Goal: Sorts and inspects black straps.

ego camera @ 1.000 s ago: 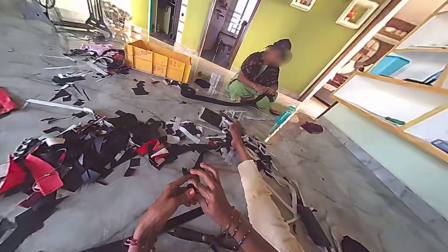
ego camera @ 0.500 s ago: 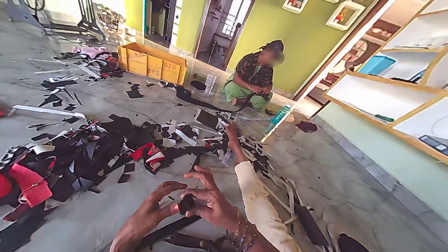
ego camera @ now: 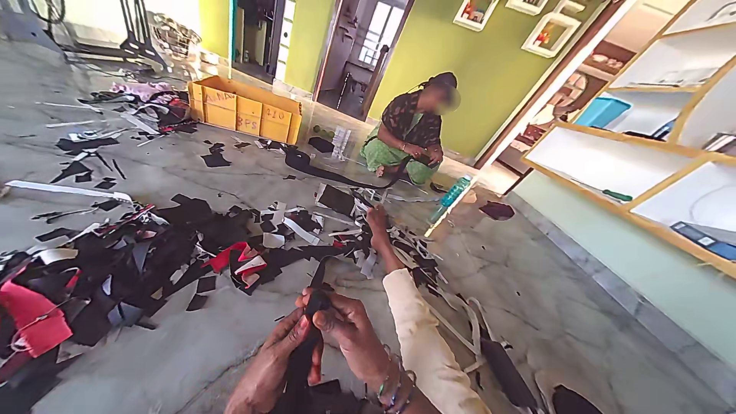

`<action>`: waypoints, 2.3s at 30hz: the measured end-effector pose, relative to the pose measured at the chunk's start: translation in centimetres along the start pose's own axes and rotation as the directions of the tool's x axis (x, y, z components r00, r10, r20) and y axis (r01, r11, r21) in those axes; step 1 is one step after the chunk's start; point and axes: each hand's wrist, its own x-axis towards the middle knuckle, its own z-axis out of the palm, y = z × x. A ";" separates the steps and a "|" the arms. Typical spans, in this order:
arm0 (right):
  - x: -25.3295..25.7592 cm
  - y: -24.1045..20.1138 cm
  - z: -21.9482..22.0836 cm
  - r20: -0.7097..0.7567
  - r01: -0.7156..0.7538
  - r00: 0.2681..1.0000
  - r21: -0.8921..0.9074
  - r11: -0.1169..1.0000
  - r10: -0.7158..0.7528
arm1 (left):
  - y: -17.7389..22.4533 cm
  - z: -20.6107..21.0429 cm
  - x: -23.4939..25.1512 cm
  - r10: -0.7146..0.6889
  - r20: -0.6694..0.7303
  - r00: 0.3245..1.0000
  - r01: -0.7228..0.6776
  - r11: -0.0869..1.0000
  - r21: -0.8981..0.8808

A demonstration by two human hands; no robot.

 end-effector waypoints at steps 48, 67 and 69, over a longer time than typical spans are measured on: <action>0.2 0.9 0.7 -0.072 0.109 0.991 -0.072 0.991 -0.114 | -1.3 -0.5 0.4 -0.023 0.072 0.997 0.042 0.961 -0.274; 0.1 2.0 1.7 -0.143 0.163 0.973 -0.125 0.979 -0.180 | -1.0 -0.5 0.2 -0.044 -0.014 0.999 0.039 0.972 -0.230; 0.1 2.2 1.8 -0.151 0.177 0.968 -0.146 0.973 -0.199 | -1.0 -0.5 0.3 -0.046 -0.031 0.998 0.038 0.973 -0.230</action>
